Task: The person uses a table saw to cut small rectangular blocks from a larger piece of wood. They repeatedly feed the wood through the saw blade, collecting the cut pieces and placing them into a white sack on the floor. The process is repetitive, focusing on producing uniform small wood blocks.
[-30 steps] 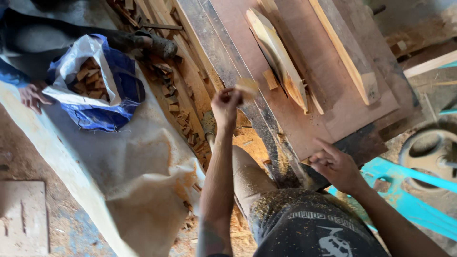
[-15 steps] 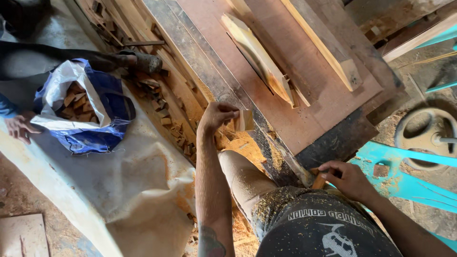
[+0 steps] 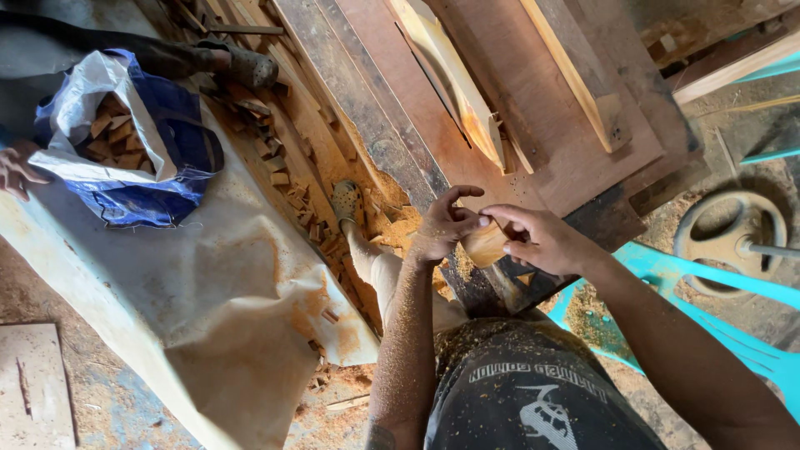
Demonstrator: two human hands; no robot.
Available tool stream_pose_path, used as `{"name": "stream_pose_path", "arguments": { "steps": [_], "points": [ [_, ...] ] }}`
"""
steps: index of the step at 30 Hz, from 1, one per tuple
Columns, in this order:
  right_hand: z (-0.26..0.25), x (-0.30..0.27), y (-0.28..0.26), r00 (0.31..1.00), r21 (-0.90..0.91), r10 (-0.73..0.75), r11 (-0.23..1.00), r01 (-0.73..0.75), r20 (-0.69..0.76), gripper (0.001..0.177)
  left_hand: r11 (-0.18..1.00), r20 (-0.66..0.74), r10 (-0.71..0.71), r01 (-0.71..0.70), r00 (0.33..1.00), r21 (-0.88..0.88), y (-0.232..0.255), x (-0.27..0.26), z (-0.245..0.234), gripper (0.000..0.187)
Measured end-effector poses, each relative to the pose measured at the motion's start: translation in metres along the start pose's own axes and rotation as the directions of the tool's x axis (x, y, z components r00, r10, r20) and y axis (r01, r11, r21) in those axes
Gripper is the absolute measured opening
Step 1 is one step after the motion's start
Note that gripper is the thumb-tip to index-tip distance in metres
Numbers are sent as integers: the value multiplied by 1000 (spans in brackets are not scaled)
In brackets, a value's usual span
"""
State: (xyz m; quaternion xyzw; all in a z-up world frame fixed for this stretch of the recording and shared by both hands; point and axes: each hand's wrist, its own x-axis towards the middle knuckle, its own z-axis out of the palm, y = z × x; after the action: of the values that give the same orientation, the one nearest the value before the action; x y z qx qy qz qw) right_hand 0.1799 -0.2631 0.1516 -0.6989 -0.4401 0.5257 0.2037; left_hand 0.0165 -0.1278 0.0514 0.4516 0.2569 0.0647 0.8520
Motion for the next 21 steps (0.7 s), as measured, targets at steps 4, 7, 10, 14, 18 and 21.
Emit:
{"name": "stream_pose_path", "arguments": {
  "steps": [4,7,10,14,18,21],
  "points": [
    [-22,29,8,956,-159,278,952,-261,97,76,988,-251,-15,53,968,145,-18,23,12,42],
    [-38,58,15,977,-240,201,947,-213,-72,72,952,-547,193,-21,814,304,-30,41,23,34],
    [-50,83,22,961,-448,-161,893,44,-224,71,896,-591,328,-44,737,442,-47,40,50,36],
    [-54,99,24,944,-572,-130,817,-72,-304,69,905,-437,198,8,878,426,-53,53,81,65],
    [-49,103,22,932,-642,-123,755,-135,-342,69,897,-435,206,10,876,443,-51,68,99,85],
    [-50,113,18,939,-636,-58,750,-184,-339,69,925,-459,178,11,870,380,-49,74,98,89]
  ]
}}
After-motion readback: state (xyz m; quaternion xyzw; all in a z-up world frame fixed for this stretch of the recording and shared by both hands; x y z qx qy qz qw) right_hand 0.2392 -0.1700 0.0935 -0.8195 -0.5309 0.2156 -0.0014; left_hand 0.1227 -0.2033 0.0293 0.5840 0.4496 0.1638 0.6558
